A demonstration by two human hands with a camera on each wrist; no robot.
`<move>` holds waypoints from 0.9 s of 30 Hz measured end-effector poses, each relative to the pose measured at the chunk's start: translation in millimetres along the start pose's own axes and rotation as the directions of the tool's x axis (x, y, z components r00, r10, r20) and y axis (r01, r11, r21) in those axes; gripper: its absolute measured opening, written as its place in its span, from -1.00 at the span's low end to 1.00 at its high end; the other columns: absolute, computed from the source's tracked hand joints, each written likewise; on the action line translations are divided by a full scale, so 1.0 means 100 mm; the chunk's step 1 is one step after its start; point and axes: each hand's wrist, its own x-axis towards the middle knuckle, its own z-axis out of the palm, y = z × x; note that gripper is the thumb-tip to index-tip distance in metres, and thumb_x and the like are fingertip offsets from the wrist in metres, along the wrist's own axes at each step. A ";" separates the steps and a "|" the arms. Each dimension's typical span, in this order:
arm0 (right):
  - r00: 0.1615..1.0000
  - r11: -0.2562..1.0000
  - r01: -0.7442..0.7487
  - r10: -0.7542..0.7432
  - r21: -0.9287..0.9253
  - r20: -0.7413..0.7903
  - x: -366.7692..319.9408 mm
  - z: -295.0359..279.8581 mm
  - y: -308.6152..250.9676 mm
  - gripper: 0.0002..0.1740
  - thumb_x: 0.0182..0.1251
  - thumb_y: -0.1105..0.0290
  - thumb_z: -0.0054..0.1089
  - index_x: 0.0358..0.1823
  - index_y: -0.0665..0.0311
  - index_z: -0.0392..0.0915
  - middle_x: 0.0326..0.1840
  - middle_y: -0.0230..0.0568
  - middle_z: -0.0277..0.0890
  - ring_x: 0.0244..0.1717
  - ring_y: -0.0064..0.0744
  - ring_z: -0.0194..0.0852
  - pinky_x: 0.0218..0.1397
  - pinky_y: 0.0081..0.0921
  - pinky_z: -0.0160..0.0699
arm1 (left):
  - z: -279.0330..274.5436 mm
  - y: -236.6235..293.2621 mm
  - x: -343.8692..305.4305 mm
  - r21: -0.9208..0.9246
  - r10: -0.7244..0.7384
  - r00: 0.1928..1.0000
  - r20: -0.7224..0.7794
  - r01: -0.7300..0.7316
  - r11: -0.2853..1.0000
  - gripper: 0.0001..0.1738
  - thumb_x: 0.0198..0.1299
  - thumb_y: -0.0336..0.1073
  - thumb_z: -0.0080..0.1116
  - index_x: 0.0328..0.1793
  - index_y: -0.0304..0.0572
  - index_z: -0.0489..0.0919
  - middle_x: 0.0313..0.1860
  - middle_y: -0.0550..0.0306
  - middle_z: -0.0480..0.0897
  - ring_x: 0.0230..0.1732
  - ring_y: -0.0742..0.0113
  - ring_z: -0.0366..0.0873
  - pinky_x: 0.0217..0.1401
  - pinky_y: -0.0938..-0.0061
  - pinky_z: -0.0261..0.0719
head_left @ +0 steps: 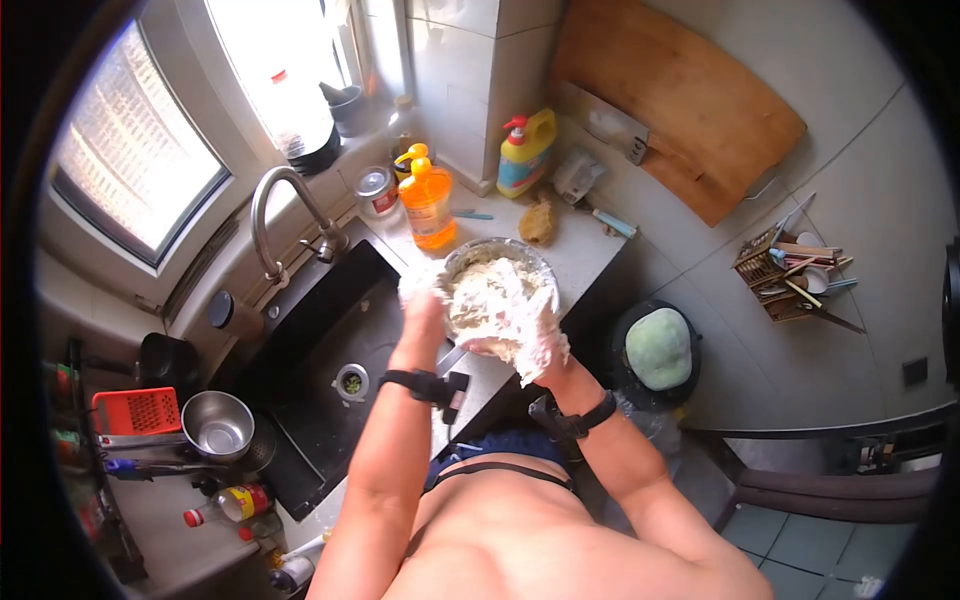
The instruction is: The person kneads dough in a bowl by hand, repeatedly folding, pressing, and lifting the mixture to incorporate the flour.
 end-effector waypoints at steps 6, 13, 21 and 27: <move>0.985 0.875 0.169 -0.139 0.453 -0.097 0.12 0.13 -0.29 -0.02 0.12 -0.39 -0.36 0.41 0.07 -0.31 0.42 -0.09 -0.17 0.36 0.04 -0.10 0.32 0.05 -0.03 | -0.03 0.03 -0.28 -0.080 -0.181 0.959 0.218 0.203 0.976 -0.71 0.18 -0.12 0.02 -0.07 -0.10 0.42 -0.24 0.12 0.51 -0.28 0.34 0.50 -0.24 0.48 0.51; 0.956 0.819 0.288 -0.219 0.497 -0.193 0.28 0.08 -0.12 -0.10 0.20 -0.34 -0.42 0.41 0.06 -0.30 0.43 -0.17 -0.19 0.39 -0.03 -0.17 0.35 0.00 -0.07 | -0.02 -0.36 -0.43 -0.042 -0.230 0.897 0.378 0.265 0.963 -0.54 0.16 -0.22 0.06 0.18 -0.17 0.32 -0.03 0.12 0.48 -0.05 0.33 0.47 0.04 0.37 0.47; 0.928 0.819 0.367 -0.286 0.441 -0.241 0.35 0.14 -0.02 -0.14 0.23 -0.30 -0.39 0.40 0.07 -0.28 0.43 -0.22 -0.21 0.40 -0.06 -0.21 0.36 -0.01 -0.10 | -0.10 -0.81 -0.27 0.277 0.108 0.875 0.473 -0.264 0.924 -0.53 0.10 -0.43 0.11 0.17 -0.29 0.33 0.01 0.13 0.47 -0.05 0.42 0.45 0.01 0.53 0.45; 0.936 0.862 0.333 -0.252 0.383 -0.246 0.29 0.12 -0.01 -0.07 0.19 -0.32 -0.32 0.41 0.10 -0.29 0.46 -0.23 -0.27 0.42 -0.09 -0.25 0.40 -0.07 -0.20 | 0.00 -0.74 -0.29 0.269 0.184 0.889 0.419 -0.315 0.910 -0.55 0.11 -0.47 0.05 0.17 -0.30 0.32 0.02 0.12 0.48 0.00 0.40 0.44 0.06 0.52 0.44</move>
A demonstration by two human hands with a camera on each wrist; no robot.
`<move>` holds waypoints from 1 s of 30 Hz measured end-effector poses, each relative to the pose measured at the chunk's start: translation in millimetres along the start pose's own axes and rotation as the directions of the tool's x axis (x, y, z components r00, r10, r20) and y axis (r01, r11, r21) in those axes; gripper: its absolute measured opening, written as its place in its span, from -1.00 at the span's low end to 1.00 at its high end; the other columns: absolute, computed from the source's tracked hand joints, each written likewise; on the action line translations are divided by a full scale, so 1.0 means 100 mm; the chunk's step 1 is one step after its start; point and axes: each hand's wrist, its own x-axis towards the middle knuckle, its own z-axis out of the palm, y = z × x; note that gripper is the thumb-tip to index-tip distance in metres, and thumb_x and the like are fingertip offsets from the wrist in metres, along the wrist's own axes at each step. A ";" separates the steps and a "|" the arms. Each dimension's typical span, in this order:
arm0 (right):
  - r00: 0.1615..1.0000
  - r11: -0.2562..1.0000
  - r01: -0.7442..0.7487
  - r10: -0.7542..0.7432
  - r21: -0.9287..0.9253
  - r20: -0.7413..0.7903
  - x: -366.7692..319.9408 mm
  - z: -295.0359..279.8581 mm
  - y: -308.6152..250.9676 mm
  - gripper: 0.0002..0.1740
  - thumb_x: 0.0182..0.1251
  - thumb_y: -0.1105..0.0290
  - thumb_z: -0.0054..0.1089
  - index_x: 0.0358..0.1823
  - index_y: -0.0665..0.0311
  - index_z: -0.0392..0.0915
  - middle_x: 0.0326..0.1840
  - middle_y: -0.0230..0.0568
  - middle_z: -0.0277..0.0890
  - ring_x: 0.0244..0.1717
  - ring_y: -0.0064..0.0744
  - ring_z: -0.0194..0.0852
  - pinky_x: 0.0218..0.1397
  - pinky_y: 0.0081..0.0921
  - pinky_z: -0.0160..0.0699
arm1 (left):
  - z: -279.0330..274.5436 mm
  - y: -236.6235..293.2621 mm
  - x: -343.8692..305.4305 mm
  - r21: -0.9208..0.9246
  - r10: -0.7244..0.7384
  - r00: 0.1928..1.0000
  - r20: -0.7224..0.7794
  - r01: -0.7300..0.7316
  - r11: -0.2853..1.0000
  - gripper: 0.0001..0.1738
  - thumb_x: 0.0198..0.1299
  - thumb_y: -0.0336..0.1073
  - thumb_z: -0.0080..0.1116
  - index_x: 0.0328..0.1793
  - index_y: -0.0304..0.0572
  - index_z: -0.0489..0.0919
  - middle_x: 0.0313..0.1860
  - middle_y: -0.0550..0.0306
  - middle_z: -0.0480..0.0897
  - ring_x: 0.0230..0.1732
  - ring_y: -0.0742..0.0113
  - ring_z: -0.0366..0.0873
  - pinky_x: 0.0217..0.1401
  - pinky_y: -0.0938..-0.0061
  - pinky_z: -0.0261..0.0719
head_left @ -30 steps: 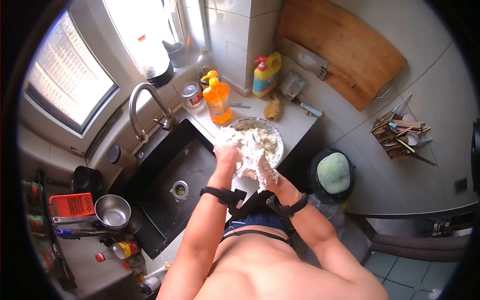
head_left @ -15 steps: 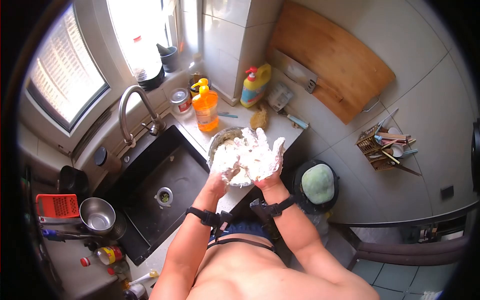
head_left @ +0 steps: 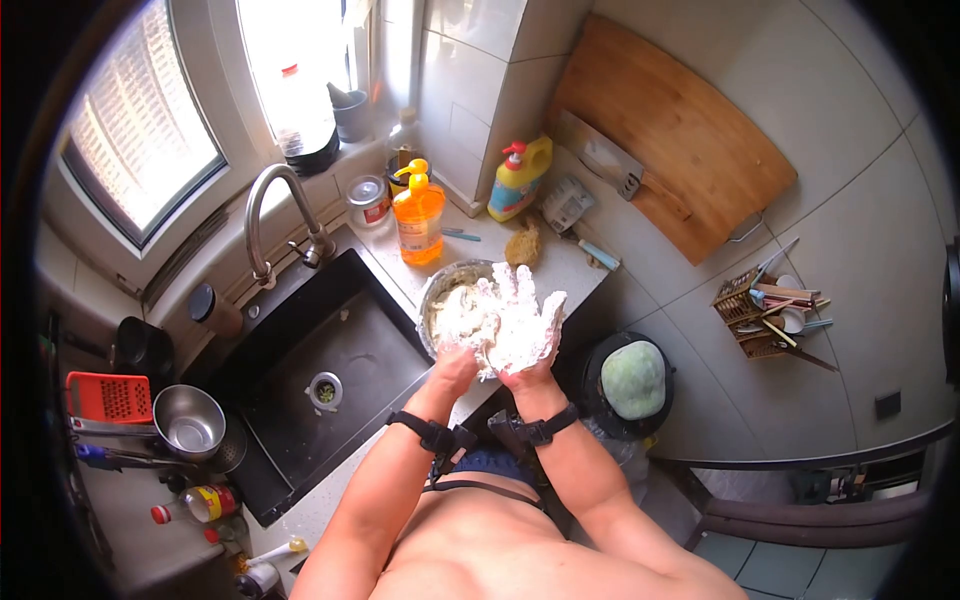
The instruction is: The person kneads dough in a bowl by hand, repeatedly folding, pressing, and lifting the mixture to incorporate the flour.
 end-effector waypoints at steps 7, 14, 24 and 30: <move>0.998 1.000 -0.025 0.024 0.012 0.053 0.00 0.11 -0.04 -0.04 0.15 -0.34 -0.28 0.41 0.14 -0.26 0.46 -0.21 -0.26 0.43 -0.09 -0.27 0.41 -0.09 -0.23 | -0.03 0.35 0.14 -0.200 -0.059 0.998 -0.023 0.053 0.978 -0.57 0.14 -0.49 -0.01 0.18 -0.30 0.31 0.04 0.09 0.48 0.01 0.39 0.45 0.05 0.49 0.45; 0.967 0.988 -0.151 0.140 0.037 0.213 -0.10 0.18 -0.26 -0.11 0.20 -0.28 -0.27 0.40 0.09 -0.23 0.44 -0.17 -0.20 0.38 -0.01 -0.14 0.37 -0.05 -0.09 | -0.38 0.43 0.32 -0.344 -0.175 0.961 -0.216 0.092 0.934 -0.60 0.18 -0.39 -0.04 0.16 -0.29 0.28 -0.08 0.14 0.49 -0.10 0.43 0.47 -0.02 0.53 0.48; 0.955 0.827 -0.273 0.294 -0.492 -0.036 -0.22 -0.38 -0.29 -0.38 0.33 0.02 -0.22 0.26 0.31 0.13 0.21 -0.14 0.26 0.12 -0.26 0.32 0.09 -0.28 0.37 | -0.37 0.56 0.11 0.236 0.093 0.990 0.106 -0.116 0.965 -0.51 -0.03 -0.51 0.09 0.12 -0.30 0.38 -0.06 0.01 0.55 -0.07 0.26 0.48 0.05 0.45 0.40; 0.931 0.892 -0.288 0.346 -0.350 0.116 -0.25 -0.64 -0.21 -0.43 0.34 0.21 -0.18 0.28 0.38 0.05 0.24 -0.02 0.20 0.21 -0.02 0.22 0.15 -0.13 0.36 | -0.39 0.63 0.11 0.547 0.132 0.919 0.370 -0.331 0.769 -0.50 0.03 -0.45 0.16 0.15 -0.30 0.36 0.09 0.12 0.45 0.02 0.39 0.40 0.11 0.49 0.39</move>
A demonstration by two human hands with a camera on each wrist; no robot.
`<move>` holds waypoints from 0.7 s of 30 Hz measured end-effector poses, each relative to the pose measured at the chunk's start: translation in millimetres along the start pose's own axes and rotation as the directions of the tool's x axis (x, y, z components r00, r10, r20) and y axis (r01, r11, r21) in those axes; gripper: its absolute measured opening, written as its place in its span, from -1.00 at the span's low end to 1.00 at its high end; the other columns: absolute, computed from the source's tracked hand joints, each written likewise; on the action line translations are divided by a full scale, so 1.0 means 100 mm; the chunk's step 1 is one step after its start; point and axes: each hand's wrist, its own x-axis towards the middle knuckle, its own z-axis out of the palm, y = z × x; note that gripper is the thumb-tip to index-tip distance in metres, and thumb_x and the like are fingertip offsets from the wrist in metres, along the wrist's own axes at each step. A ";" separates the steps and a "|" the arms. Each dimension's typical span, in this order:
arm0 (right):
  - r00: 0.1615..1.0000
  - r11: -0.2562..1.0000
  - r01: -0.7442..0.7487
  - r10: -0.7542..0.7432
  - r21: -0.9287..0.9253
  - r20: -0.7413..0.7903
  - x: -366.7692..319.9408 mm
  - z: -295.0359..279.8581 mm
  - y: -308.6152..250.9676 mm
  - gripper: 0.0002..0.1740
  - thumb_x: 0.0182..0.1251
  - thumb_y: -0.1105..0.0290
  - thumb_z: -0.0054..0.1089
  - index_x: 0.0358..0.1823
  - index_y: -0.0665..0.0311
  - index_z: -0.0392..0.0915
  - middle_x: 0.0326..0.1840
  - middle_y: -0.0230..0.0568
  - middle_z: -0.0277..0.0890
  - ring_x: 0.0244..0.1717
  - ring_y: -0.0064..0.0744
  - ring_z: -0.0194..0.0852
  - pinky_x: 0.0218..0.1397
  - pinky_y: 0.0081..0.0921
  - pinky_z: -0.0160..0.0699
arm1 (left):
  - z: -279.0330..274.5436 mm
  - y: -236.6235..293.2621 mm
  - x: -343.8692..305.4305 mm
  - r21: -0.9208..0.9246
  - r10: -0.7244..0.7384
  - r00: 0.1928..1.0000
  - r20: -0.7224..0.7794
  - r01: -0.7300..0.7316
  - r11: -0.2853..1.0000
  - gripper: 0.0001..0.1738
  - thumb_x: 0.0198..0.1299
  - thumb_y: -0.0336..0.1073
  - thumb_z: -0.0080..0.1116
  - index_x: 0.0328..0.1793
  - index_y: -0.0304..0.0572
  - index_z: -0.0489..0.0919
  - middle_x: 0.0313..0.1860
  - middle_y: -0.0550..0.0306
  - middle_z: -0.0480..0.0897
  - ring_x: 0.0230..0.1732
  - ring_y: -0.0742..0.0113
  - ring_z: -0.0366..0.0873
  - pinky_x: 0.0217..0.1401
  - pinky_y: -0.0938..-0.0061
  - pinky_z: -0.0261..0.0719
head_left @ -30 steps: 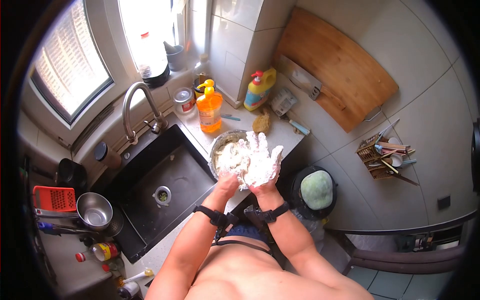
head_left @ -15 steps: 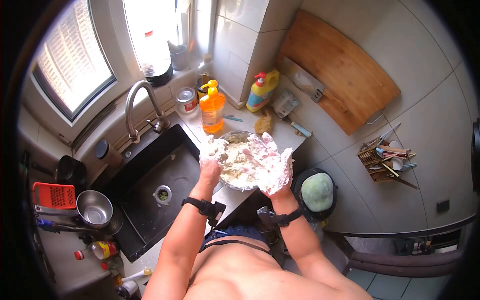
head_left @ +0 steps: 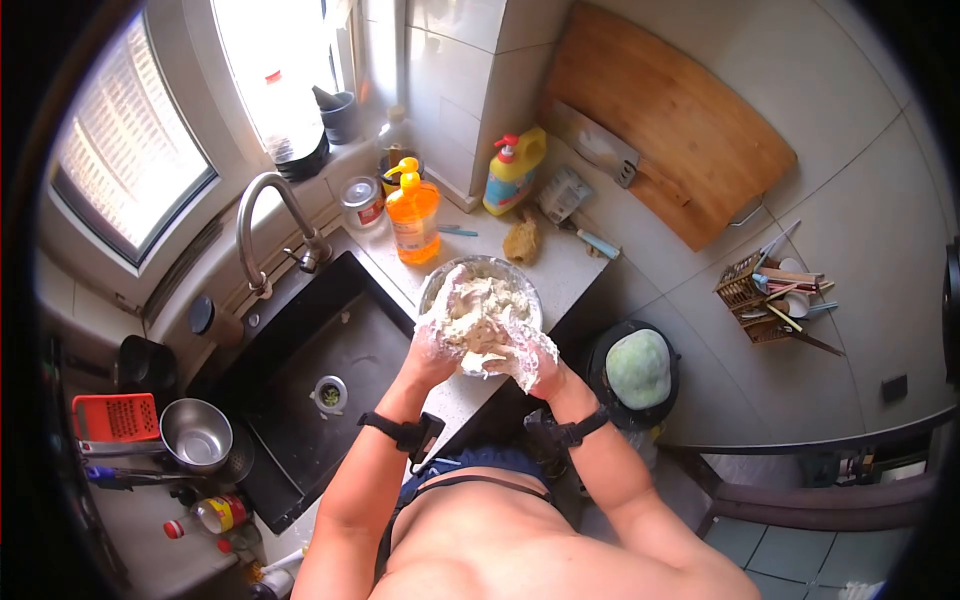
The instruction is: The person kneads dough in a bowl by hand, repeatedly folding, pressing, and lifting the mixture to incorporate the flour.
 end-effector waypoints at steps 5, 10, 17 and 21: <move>0.989 0.982 -0.150 0.151 -0.114 -0.003 0.02 0.03 -0.01 -0.43 0.32 0.09 -0.17 0.28 0.22 0.11 0.22 -0.13 0.25 0.18 -0.17 0.28 0.12 -0.17 0.37 | 0.13 0.04 -0.01 -0.342 -0.120 0.992 -0.043 0.098 0.935 -0.47 -0.06 -0.47 0.18 0.13 -0.27 0.38 0.06 0.04 0.48 0.05 0.25 0.41 0.18 0.44 0.31; 0.991 0.991 -0.134 0.134 0.006 0.029 0.08 0.08 0.11 -0.42 0.32 0.05 -0.17 0.30 0.16 0.10 0.28 -0.22 0.19 0.24 -0.26 0.18 0.22 -0.19 0.24 | 0.14 0.14 0.01 -0.273 -0.002 0.999 -0.054 -0.013 0.962 -0.48 -0.08 -0.44 0.21 0.10 -0.22 0.42 0.06 0.00 0.48 0.09 0.16 0.39 0.21 0.39 0.26; 0.996 0.985 -0.061 0.050 0.158 0.077 0.08 0.22 0.04 -0.37 0.24 0.17 0.00 0.30 0.23 0.10 0.29 -0.18 0.17 0.27 -0.24 0.14 0.30 -0.19 0.14 | 0.08 0.17 0.09 -0.175 -0.017 0.998 -0.066 0.005 0.985 -0.43 -0.11 -0.37 0.25 0.12 -0.22 0.40 0.08 -0.02 0.46 0.10 0.13 0.39 0.21 0.39 0.28; 0.995 0.984 -0.092 0.083 0.156 0.062 0.07 0.15 -0.02 -0.39 0.17 0.38 0.07 0.26 0.30 0.13 0.23 -0.11 0.24 0.21 -0.23 0.24 0.24 -0.25 0.24 | -0.04 0.12 0.14 -0.144 -0.162 0.982 0.096 0.174 0.974 -0.30 -0.15 -0.31 0.31 0.18 -0.29 0.31 0.05 -0.03 0.48 0.06 0.16 0.42 0.17 0.41 0.33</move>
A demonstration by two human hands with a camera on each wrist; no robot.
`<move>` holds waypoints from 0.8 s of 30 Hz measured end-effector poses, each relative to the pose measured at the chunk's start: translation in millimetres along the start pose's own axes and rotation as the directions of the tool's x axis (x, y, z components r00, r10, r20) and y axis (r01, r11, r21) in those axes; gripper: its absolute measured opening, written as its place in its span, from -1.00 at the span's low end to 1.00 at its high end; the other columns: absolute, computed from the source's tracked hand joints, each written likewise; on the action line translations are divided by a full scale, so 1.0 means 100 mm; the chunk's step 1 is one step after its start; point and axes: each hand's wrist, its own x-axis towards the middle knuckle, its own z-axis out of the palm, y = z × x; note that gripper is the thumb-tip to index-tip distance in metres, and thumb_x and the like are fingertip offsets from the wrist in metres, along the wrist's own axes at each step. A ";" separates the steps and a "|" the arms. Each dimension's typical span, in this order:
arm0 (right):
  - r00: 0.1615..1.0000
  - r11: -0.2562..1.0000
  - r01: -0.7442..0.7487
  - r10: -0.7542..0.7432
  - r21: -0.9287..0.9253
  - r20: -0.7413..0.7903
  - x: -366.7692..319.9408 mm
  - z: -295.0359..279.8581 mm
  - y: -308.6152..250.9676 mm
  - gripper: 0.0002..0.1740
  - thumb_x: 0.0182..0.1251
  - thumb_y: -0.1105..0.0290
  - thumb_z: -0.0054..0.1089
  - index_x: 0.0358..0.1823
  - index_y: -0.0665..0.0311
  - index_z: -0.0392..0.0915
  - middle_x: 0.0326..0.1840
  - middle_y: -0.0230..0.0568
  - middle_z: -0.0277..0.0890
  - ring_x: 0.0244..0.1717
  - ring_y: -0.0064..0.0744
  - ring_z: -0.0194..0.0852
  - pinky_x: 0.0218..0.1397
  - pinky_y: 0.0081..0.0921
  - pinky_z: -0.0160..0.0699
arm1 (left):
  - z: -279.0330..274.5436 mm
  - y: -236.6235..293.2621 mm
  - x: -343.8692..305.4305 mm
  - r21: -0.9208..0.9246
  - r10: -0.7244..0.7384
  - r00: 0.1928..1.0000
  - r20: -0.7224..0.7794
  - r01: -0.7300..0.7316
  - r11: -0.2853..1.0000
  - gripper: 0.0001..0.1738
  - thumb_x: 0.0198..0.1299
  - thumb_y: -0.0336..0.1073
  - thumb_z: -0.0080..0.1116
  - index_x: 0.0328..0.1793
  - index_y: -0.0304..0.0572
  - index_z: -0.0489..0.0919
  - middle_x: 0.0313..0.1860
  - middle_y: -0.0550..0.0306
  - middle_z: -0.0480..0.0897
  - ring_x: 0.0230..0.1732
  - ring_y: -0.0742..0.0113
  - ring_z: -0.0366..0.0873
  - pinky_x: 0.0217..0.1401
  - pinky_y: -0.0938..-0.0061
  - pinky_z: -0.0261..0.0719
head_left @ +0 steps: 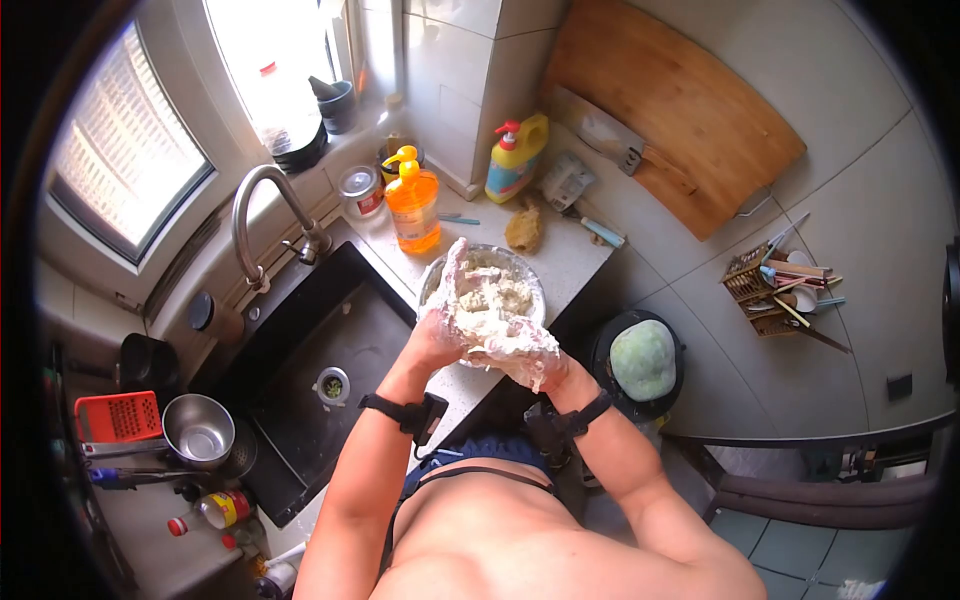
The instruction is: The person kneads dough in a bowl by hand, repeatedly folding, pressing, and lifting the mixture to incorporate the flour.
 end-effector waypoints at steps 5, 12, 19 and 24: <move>0.994 0.963 -0.103 0.105 -0.248 -0.005 0.02 -0.14 -0.06 -0.37 0.04 0.53 0.18 0.20 0.36 0.21 0.15 -0.13 0.33 0.13 -0.32 0.32 0.18 -0.39 0.32 | -0.03 -0.18 0.06 -0.132 0.130 0.991 -0.022 -0.132 0.982 -0.45 -0.18 -0.35 0.31 0.04 -0.23 0.46 -0.03 0.02 0.54 -0.04 0.18 0.46 0.08 0.42 0.38; 0.965 0.862 -0.251 0.257 -0.441 -0.047 -0.01 0.02 -0.25 -0.17 -0.13 0.30 0.34 0.22 0.37 0.16 0.20 -0.11 0.28 0.16 -0.28 0.30 0.20 -0.45 0.29 | -0.19 -0.14 0.01 0.447 -0.182 0.983 0.031 0.149 0.882 -0.64 -0.10 -0.32 0.15 -0.09 -0.21 0.53 -0.19 -0.13 0.57 -0.12 -0.03 0.49 -0.07 0.31 0.46; 0.990 0.839 -0.139 0.124 -0.526 -0.064 -0.24 -0.49 -0.49 -0.12 -0.14 0.23 0.31 0.23 0.42 0.12 0.13 -0.12 0.35 0.07 -0.39 0.36 -0.09 -0.60 0.48 | -0.32 -0.14 -0.07 0.418 -0.091 0.993 0.076 0.051 0.907 -0.64 -0.04 -0.31 0.20 -0.06 -0.22 0.53 -0.18 -0.09 0.59 -0.16 0.13 0.53 -0.08 0.40 0.47; 0.969 0.369 -0.244 0.053 -0.897 -0.242 -0.26 -0.27 -0.67 -0.20 -0.02 0.20 0.27 0.23 0.35 0.13 0.11 -0.15 0.37 0.05 -0.47 0.36 -0.05 -0.55 0.44 | -0.36 -0.13 -0.10 0.080 -0.084 0.988 0.130 0.074 0.994 -0.55 0.02 -0.33 0.21 0.06 -0.30 0.45 -0.07 -0.01 0.57 -0.09 0.27 0.47 0.01 0.45 0.42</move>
